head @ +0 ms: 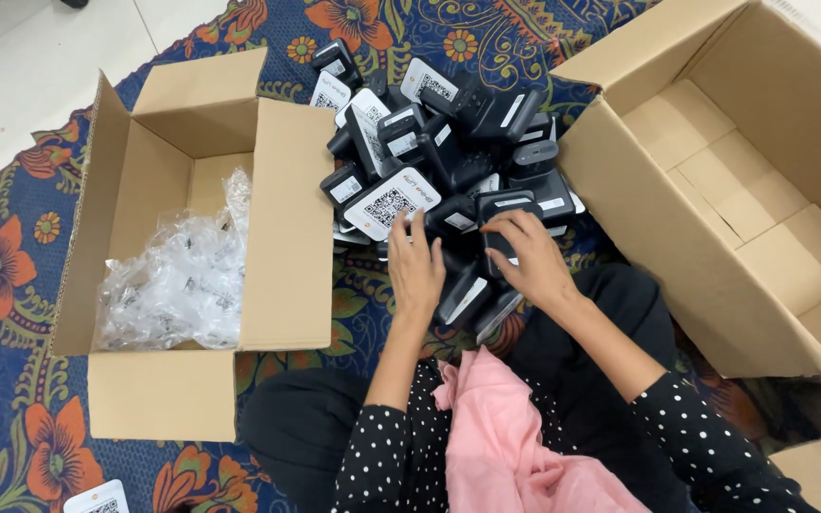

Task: The person unboxes and sorts handheld QR code scanners from cardboard boxes on a floor rug.

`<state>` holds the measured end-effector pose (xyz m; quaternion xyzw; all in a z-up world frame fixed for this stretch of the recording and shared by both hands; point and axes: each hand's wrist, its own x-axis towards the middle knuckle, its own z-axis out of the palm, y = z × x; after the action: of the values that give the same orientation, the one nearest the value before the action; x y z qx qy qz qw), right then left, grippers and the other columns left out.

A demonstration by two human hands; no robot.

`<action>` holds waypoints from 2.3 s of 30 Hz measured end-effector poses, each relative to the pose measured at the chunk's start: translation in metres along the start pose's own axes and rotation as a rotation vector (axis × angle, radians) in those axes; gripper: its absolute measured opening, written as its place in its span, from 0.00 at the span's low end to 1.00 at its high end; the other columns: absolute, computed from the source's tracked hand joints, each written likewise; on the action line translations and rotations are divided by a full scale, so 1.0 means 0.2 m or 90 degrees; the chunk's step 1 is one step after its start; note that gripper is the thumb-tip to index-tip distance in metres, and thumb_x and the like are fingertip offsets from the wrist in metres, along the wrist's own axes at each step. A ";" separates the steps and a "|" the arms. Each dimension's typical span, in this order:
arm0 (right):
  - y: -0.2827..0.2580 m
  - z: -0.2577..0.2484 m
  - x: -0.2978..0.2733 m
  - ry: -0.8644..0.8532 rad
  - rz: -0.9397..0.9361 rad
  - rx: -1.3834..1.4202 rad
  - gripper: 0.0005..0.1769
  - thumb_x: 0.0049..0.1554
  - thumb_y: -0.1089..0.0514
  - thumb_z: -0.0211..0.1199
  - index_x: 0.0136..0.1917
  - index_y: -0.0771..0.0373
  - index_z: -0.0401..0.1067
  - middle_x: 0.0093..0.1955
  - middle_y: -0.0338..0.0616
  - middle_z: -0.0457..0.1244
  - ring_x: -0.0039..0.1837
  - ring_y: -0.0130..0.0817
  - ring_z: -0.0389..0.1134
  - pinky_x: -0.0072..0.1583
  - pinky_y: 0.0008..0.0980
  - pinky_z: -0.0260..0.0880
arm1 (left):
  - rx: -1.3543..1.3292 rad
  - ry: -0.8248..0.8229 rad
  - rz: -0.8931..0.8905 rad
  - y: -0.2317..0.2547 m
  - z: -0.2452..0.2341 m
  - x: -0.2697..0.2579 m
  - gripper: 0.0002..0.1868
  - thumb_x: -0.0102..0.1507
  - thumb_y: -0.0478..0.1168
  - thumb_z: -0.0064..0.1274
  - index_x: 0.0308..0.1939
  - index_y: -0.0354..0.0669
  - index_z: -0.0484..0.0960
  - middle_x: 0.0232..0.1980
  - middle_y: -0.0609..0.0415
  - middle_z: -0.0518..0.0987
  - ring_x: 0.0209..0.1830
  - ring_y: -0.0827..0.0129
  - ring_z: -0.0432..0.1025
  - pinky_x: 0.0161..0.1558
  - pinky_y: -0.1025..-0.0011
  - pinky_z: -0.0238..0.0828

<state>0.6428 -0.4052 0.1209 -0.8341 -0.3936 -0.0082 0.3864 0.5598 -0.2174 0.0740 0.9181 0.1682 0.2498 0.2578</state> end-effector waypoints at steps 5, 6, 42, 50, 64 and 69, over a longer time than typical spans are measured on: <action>-0.07 -0.02 0.12 0.063 -0.074 -0.204 0.32 0.42 0.58 0.73 0.61 0.60 0.72 0.66 0.49 0.61 0.70 0.54 0.57 0.68 0.59 0.52 | 0.098 0.021 0.017 -0.13 -0.04 0.30 0.46 0.54 0.39 0.66 0.71 0.31 0.60 0.71 0.32 0.63 0.69 0.40 0.60 0.67 0.45 0.53; -0.05 0.00 0.14 0.080 -0.084 -0.269 0.36 0.36 0.55 0.75 0.60 0.60 0.73 0.66 0.52 0.61 0.69 0.58 0.55 0.66 0.66 0.48 | 0.142 0.004 0.009 -0.16 -0.03 0.36 0.49 0.49 0.41 0.69 0.70 0.31 0.60 0.68 0.31 0.63 0.68 0.39 0.59 0.66 0.40 0.49; 0.00 0.28 0.07 -0.156 -0.167 -0.166 0.13 0.51 0.54 0.70 0.50 0.53 0.75 0.54 0.35 0.64 0.68 0.39 0.61 0.75 0.63 0.43 | 0.183 -0.221 -0.029 -0.25 0.01 -0.30 0.24 0.56 0.40 0.63 0.54 0.35 0.77 0.77 0.43 0.64 0.64 0.42 0.64 0.65 0.51 0.61; -0.24 0.40 0.08 -0.075 -0.127 -0.099 0.15 0.54 0.55 0.70 0.54 0.56 0.73 0.59 0.35 0.65 0.72 0.42 0.60 0.78 0.71 0.29 | 0.103 -0.149 -0.047 -0.36 -0.13 -0.42 0.29 0.58 0.36 0.61 0.63 0.37 0.74 0.75 0.35 0.62 0.66 0.41 0.65 0.70 0.46 0.56; -1.11 0.75 0.05 -0.161 -0.313 0.202 0.22 0.57 0.57 0.69 0.63 0.60 0.70 0.65 0.46 0.62 0.71 0.47 0.62 0.78 0.58 0.47 | 0.118 0.120 -0.117 -0.56 -1.15 -0.61 0.28 0.64 0.33 0.56 0.68 0.37 0.70 0.75 0.35 0.63 0.71 0.38 0.63 0.70 0.49 0.60; -1.41 0.94 -0.10 -0.268 -0.400 0.260 0.22 0.59 0.56 0.69 0.64 0.60 0.68 0.67 0.48 0.61 0.72 0.50 0.61 0.79 0.53 0.54 | 0.187 0.121 -0.221 -0.69 -1.52 -0.93 0.29 0.63 0.35 0.59 0.68 0.38 0.70 0.75 0.33 0.63 0.69 0.41 0.65 0.68 0.49 0.61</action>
<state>0.3874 -0.1859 0.1617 -0.5637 -0.6922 0.1230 0.4335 0.2166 -0.0683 0.1534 0.8755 0.3813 0.2596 0.1437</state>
